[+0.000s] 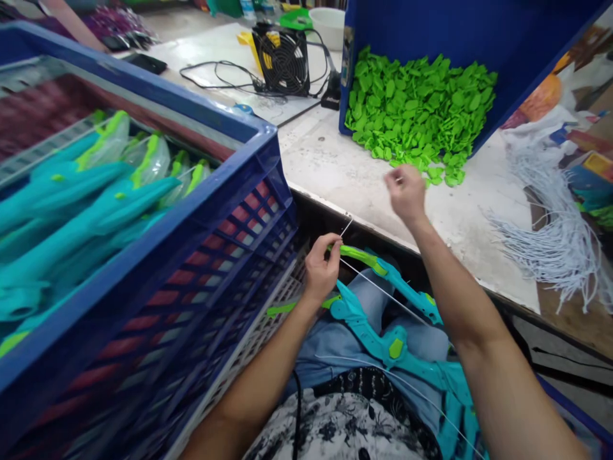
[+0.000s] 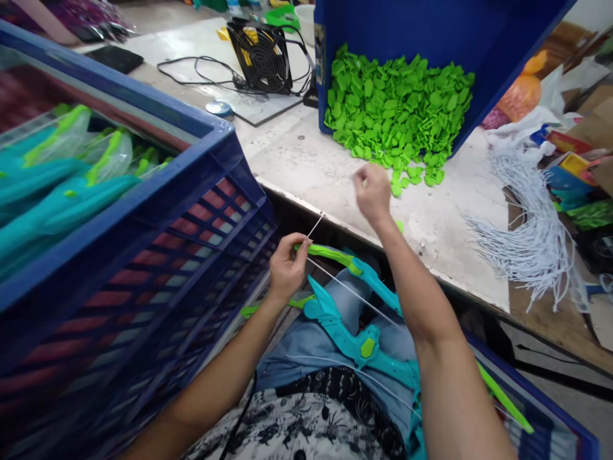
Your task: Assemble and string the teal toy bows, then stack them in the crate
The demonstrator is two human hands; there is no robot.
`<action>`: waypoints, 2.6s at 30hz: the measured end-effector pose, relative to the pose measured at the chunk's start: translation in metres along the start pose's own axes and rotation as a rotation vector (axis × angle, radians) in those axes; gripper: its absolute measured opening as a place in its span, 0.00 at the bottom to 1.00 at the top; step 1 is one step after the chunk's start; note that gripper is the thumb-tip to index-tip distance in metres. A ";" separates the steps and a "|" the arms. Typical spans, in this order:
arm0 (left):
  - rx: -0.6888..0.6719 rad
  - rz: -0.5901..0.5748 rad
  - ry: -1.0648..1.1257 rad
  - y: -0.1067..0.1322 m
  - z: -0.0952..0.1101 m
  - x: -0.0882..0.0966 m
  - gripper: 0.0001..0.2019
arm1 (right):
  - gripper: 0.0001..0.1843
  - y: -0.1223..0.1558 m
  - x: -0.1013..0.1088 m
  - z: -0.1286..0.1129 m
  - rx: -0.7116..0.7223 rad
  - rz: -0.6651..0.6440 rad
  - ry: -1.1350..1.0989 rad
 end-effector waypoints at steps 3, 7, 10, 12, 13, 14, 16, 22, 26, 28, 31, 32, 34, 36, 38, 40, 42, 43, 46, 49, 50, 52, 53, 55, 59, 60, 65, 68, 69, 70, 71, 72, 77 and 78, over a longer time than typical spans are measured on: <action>0.118 -0.109 0.117 -0.006 0.001 -0.007 0.10 | 0.07 0.004 0.014 -0.017 -0.067 0.173 -0.106; 0.544 -0.185 0.484 -0.023 -0.006 -0.013 0.16 | 0.06 0.073 -0.019 -0.088 0.015 -0.032 -0.379; 0.654 -0.219 0.489 -0.035 -0.007 -0.004 0.13 | 0.05 0.118 -0.040 -0.095 -0.154 0.027 -0.428; 0.539 -0.192 0.249 -0.042 -0.002 0.011 0.09 | 0.05 0.129 -0.050 -0.083 -0.262 0.087 -0.446; 0.460 -0.164 0.114 -0.044 0.002 0.018 0.07 | 0.05 0.130 -0.054 -0.077 -0.293 0.100 -0.457; 0.391 -0.133 0.011 -0.044 0.006 0.024 0.05 | 0.06 0.128 -0.057 -0.072 -0.309 0.105 -0.470; 0.347 -0.079 -0.009 -0.042 0.012 0.029 0.06 | 0.06 0.121 -0.061 -0.068 -0.325 0.115 -0.488; 0.670 -0.113 0.458 -0.032 0.007 0.013 0.16 | 0.06 0.112 -0.061 -0.074 -0.316 0.254 -0.514; 0.771 -0.184 0.507 -0.032 0.006 0.012 0.20 | 0.07 0.113 -0.062 -0.075 -0.280 0.280 -0.511; 0.775 -0.202 0.516 -0.031 0.006 0.012 0.20 | 0.08 0.113 -0.063 -0.076 -0.249 0.243 -0.520; 0.789 -0.152 0.532 -0.029 0.005 0.011 0.17 | 0.13 0.113 -0.063 -0.078 -0.209 0.168 -0.535; 0.796 -0.117 0.543 -0.029 0.004 0.010 0.16 | 0.14 0.113 -0.062 -0.079 -0.197 0.160 -0.525; 0.799 -0.050 0.577 -0.028 0.005 0.008 0.14 | 0.13 0.112 -0.057 -0.081 -0.151 0.154 -0.471; 0.790 -0.016 0.615 -0.030 0.006 0.006 0.13 | 0.10 0.109 -0.052 -0.084 -0.076 0.145 -0.393; 0.784 -0.032 0.638 -0.031 0.008 0.005 0.12 | 0.10 0.106 -0.048 -0.085 -0.017 0.130 -0.329; 0.761 -0.091 0.618 -0.033 0.009 0.005 0.10 | 0.11 0.103 -0.044 -0.083 -0.001 0.110 -0.282; 0.709 -0.168 0.546 -0.034 0.009 0.006 0.11 | 0.10 0.100 -0.043 -0.080 -0.001 0.049 -0.238; 0.676 -0.202 0.498 -0.034 0.008 0.007 0.11 | 0.10 0.098 -0.043 -0.079 0.001 0.009 -0.215; 0.566 -0.254 0.333 -0.034 0.005 0.008 0.11 | 0.10 0.096 -0.044 -0.076 0.001 -0.081 -0.145; 0.464 -0.245 0.157 -0.035 0.003 0.008 0.09 | 0.09 0.095 -0.043 -0.071 -0.031 -0.104 -0.130; 0.438 -0.236 0.106 -0.035 0.003 0.009 0.08 | 0.09 0.095 -0.043 -0.069 -0.049 -0.102 -0.150; 0.390 -0.205 0.019 -0.036 0.002 0.009 0.09 | 0.09 0.097 -0.042 -0.065 -0.095 -0.086 -0.218; 0.372 -0.190 -0.017 -0.036 0.002 0.010 0.10 | 0.09 0.098 -0.041 -0.062 -0.119 -0.073 -0.256; 0.360 -0.197 -0.049 -0.036 0.001 0.009 0.10 | 0.09 0.101 -0.041 -0.058 -0.153 -0.055 -0.327; 0.435 -0.338 0.056 -0.034 -0.002 0.006 0.08 | 0.09 0.109 -0.043 -0.058 -0.143 -0.079 -0.377; 0.449 -0.358 0.074 -0.033 -0.002 0.007 0.08 | 0.09 0.110 -0.044 -0.059 -0.128 -0.084 -0.365; 0.410 -0.378 -0.002 -0.031 -0.001 0.012 0.10 | 0.10 0.115 -0.046 -0.062 -0.030 -0.094 -0.233; 0.353 -0.385 -0.051 -0.029 -0.003 0.010 0.10 | 0.09 0.120 -0.053 -0.056 -0.058 -0.094 -0.128; 0.334 -0.383 -0.074 -0.029 -0.004 0.009 0.10 | 0.09 0.122 -0.055 -0.053 -0.078 -0.086 -0.099; 0.315 -0.383 -0.095 -0.028 -0.005 0.009 0.10 | 0.09 0.124 -0.057 -0.050 -0.095 -0.080 -0.081; 0.298 -0.381 -0.107 -0.026 -0.006 0.009 0.09 | 0.09 0.125 -0.059 -0.048 -0.103 -0.086 -0.073; 0.284 -0.372 -0.108 -0.023 -0.007 0.012 0.09 | 0.09 0.127 -0.061 -0.047 -0.103 -0.103 -0.072; 0.284 -0.161 -0.207 0.030 -0.003 0.058 0.12 | 0.08 0.136 -0.059 -0.051 -0.033 -0.207 -0.087; 0.297 -0.206 -0.264 0.049 -0.003 0.066 0.10 | 0.09 0.138 -0.057 -0.054 -0.027 -0.204 -0.088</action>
Point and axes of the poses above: each hand's wrist, its own y-axis away from the middle knuckle, its own x-axis out of the back of the hand, z = x × y, the point moved 5 cm from there along -y, towards the middle knuckle, and after that the axes turned 4 degrees about x, right-handed, at the moved point
